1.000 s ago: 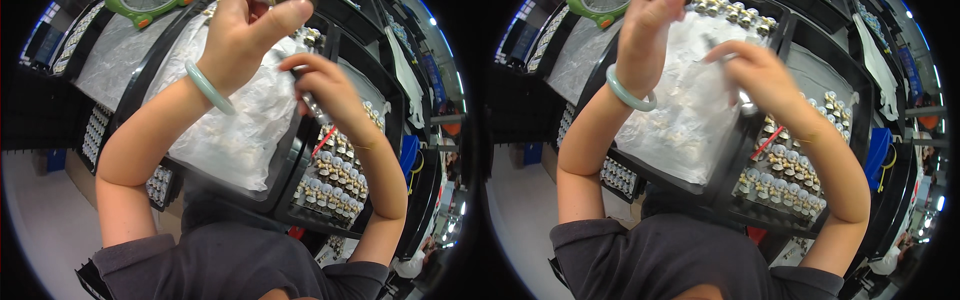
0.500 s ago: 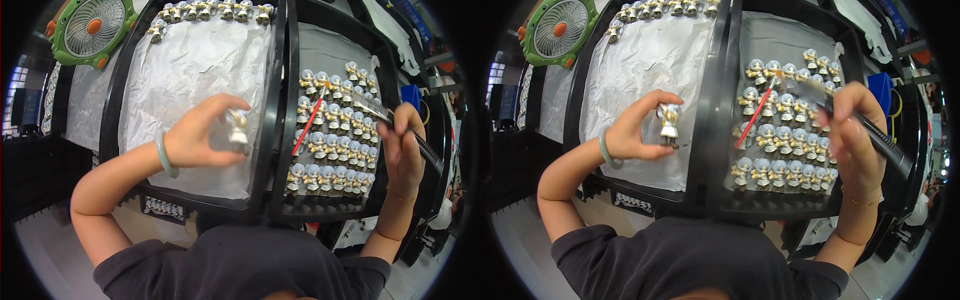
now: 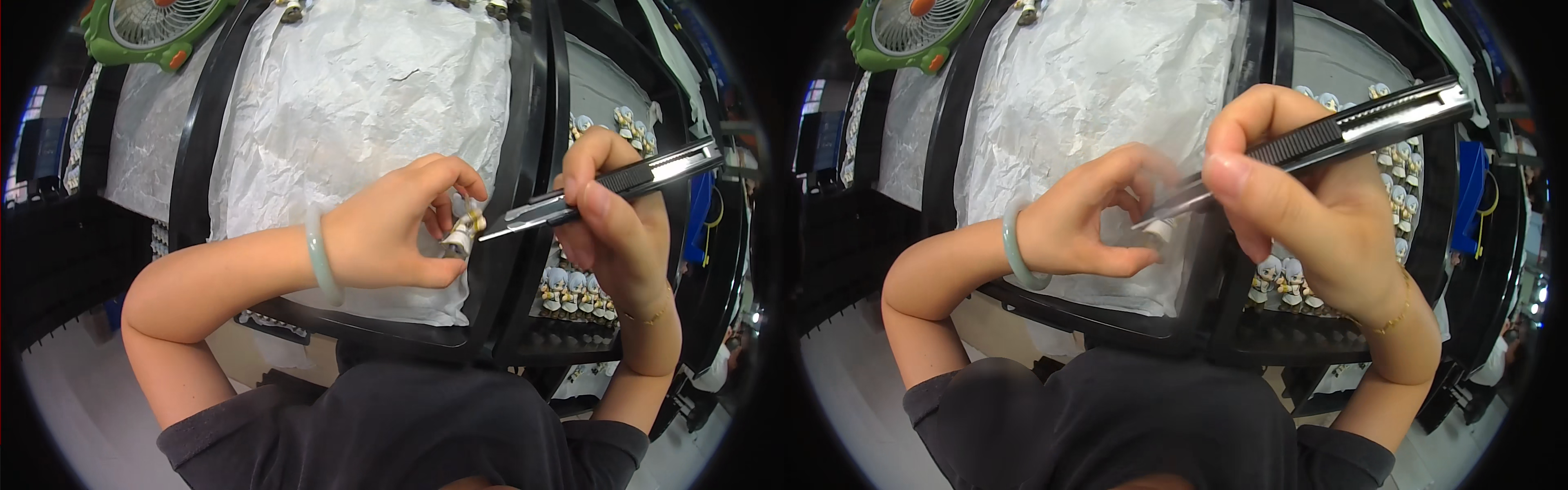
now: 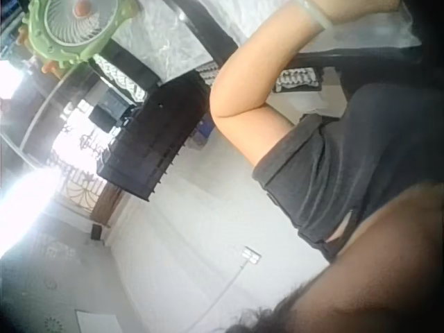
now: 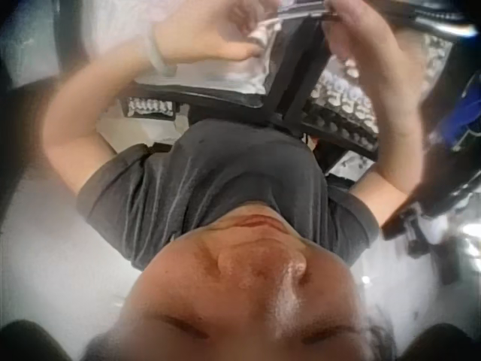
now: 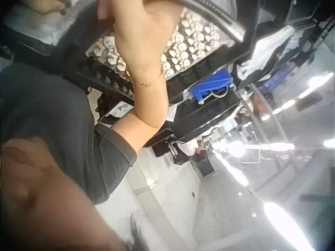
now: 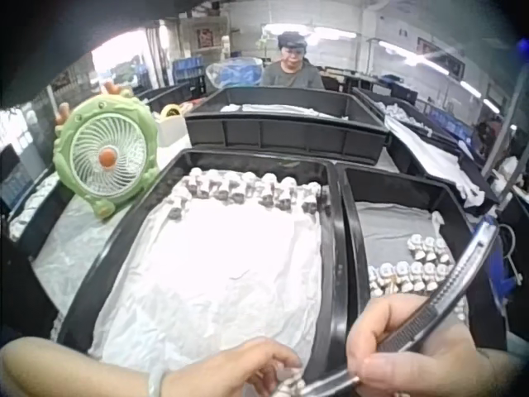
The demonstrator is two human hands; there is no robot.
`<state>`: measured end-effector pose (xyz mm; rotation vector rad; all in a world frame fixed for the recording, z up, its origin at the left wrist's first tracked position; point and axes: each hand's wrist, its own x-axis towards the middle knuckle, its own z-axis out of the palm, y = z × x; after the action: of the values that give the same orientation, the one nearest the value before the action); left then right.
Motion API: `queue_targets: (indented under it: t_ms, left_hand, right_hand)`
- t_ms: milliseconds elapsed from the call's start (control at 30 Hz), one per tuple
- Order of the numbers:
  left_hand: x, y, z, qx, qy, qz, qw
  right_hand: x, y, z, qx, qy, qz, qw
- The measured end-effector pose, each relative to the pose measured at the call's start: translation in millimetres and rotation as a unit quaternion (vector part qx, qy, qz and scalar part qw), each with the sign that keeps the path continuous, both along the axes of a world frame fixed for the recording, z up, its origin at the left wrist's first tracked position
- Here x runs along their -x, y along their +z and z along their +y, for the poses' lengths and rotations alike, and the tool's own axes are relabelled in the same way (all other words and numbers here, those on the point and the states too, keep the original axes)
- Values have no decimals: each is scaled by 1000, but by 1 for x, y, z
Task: The person paints small figurines with a red-handled brush, applying gold details to the hair and accessories. They handle the figurines one by one, rotating them to access different angles, and occasionally use tweezers for precision. Finished figurines are placed into a black tray lined with white paper.
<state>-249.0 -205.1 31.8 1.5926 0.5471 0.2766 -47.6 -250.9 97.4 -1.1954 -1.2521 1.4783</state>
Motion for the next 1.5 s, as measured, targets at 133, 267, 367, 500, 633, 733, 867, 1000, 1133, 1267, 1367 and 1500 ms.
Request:
queue_targets:
  t_ms: [133,267,367,500,633,733,867,1000,1133,1267,1367,1500]
  left_hand:
    - [-3,-14,-1,-71,22,15,997]
    - [-1,-28,-5,-321,-14,21,947]
    - [-2,-26,-6,-315,-46,65,946]
    - [-3,-24,-2,-278,-40,44,959]
    - [1,-6,14,-61,-40,67,995]
    - [2,-4,19,96,-2,-38,995]
    - [2,4,19,177,-17,-104,979]
    - [3,7,15,173,-37,-82,981]
    - [5,7,15,113,-50,-42,991]
    - [4,11,13,105,-54,-33,992]
    - [4,11,13,92,-50,-24,994]
    - [2,14,13,102,-31,-8,994]
  right_hand:
    - [-1,-23,9,12,43,41,998]
    - [-3,-37,12,-13,45,34,998]
    - [-3,-41,11,-40,46,21,998]
    - [-8,-45,11,-49,69,35,996]
    - [-9,-36,11,-60,55,15,997]
    - [-10,-36,8,-98,23,-31,994]
    - [-8,-40,3,-116,11,-24,993]
    - [-13,-41,4,-126,58,-26,990]
    - [-16,-37,9,-157,139,-51,976]
    - [-13,-43,11,-225,159,-66,959]
    - [-10,-44,6,-217,142,-80,962]
    - [-11,-47,6,-267,148,-120,945]
